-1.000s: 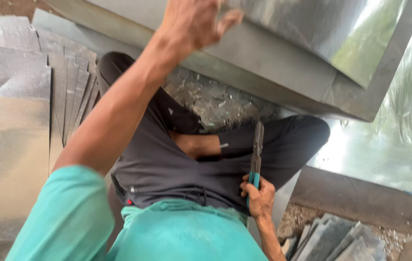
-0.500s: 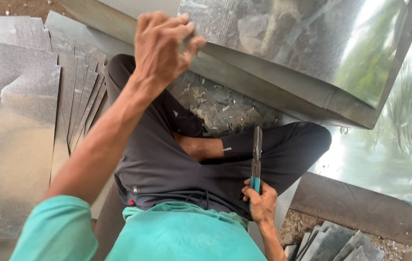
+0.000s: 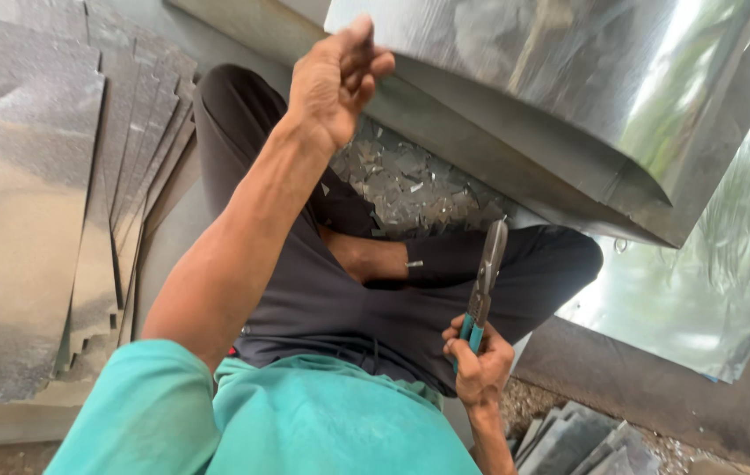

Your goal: The person sits cross-legged on the ground and uses tin snips to cut small rectangular pieces from a large metal sheet. The person repeatedly positions the snips, cuts, and removes the small cut pieces, which accumulate on the ground.

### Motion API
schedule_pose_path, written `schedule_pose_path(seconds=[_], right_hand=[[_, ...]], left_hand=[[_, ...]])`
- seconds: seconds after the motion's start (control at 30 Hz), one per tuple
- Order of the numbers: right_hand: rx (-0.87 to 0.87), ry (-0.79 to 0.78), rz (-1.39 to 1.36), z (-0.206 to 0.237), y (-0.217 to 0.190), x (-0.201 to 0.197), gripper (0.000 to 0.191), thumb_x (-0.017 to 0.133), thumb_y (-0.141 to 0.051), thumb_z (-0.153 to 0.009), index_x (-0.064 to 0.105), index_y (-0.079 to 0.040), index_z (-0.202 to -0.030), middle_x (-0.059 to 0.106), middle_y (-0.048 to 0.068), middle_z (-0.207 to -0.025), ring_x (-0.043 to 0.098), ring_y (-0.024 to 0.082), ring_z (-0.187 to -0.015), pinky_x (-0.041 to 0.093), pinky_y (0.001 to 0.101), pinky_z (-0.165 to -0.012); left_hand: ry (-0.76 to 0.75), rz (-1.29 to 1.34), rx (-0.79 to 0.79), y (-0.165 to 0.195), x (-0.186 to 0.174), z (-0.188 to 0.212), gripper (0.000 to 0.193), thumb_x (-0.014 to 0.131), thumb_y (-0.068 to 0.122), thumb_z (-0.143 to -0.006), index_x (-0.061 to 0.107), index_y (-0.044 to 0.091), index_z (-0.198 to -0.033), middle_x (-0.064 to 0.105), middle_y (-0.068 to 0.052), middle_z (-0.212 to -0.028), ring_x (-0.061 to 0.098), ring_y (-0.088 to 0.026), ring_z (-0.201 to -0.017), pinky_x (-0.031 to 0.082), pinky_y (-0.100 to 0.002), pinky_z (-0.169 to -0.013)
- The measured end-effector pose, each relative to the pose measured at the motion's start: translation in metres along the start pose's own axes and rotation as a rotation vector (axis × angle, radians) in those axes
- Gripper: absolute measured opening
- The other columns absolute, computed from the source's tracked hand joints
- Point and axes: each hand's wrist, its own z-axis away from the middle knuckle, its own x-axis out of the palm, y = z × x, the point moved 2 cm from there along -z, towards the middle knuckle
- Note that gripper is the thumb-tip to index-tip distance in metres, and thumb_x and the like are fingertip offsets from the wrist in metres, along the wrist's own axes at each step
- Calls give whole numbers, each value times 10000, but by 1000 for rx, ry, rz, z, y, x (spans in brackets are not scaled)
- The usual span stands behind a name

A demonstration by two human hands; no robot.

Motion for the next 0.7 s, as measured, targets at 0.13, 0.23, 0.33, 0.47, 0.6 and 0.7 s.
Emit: schedule_pose_path(seconds=[0.13,0.23,0.33,0.47,0.6,0.7], right_hand=[[-54,-58,-9,1,-6,3,187,550,-24,-723,689,26,-837,708,107,-741,674,164,-640,564,304,-597],[31,-114,-208,-6,-15,9,171,544,-31,-773,637,16,-908,654,91,-786,624,156,-675,544,322,-609],[61,-174,102,-11,-32,8,219,526,-107,-819,622,29,-961,652,136,-826,636,162,-718,551,338,-680],[133,-298,249,-16,-50,5,485,486,-143,-706,597,20,-1149,698,151,-1005,627,207,-817,565,355,-715],[182,-337,82,-14,-48,16,591,485,-144,-659,563,45,-1214,677,179,-1083,677,241,-1030,610,360,-783],[227,-261,28,-6,-40,21,593,495,-147,-650,557,44,-1207,659,162,-1029,672,247,-981,592,359,-741]], left_hand=[[-51,289,57,-44,4,24,246,716,195,-912,660,-9,-1038,759,-61,-900,747,-173,-804,582,-265,-666],[-152,405,-164,-110,15,55,213,770,183,-898,646,35,-987,715,-63,-800,751,-222,-793,561,-273,-638],[-187,187,-205,-158,13,64,203,776,162,-958,684,-18,-946,754,-101,-860,756,-208,-824,593,-281,-685],[-418,101,-123,-166,1,64,170,749,162,-952,741,0,-1004,779,-125,-915,777,-204,-836,629,-307,-708],[-523,-110,15,-153,-3,71,219,734,192,-993,758,0,-1096,784,-121,-933,779,-175,-852,629,-282,-726],[-606,-200,62,-154,9,83,240,718,206,-1021,751,-6,-1129,790,-109,-970,779,-155,-891,635,-261,-763]])
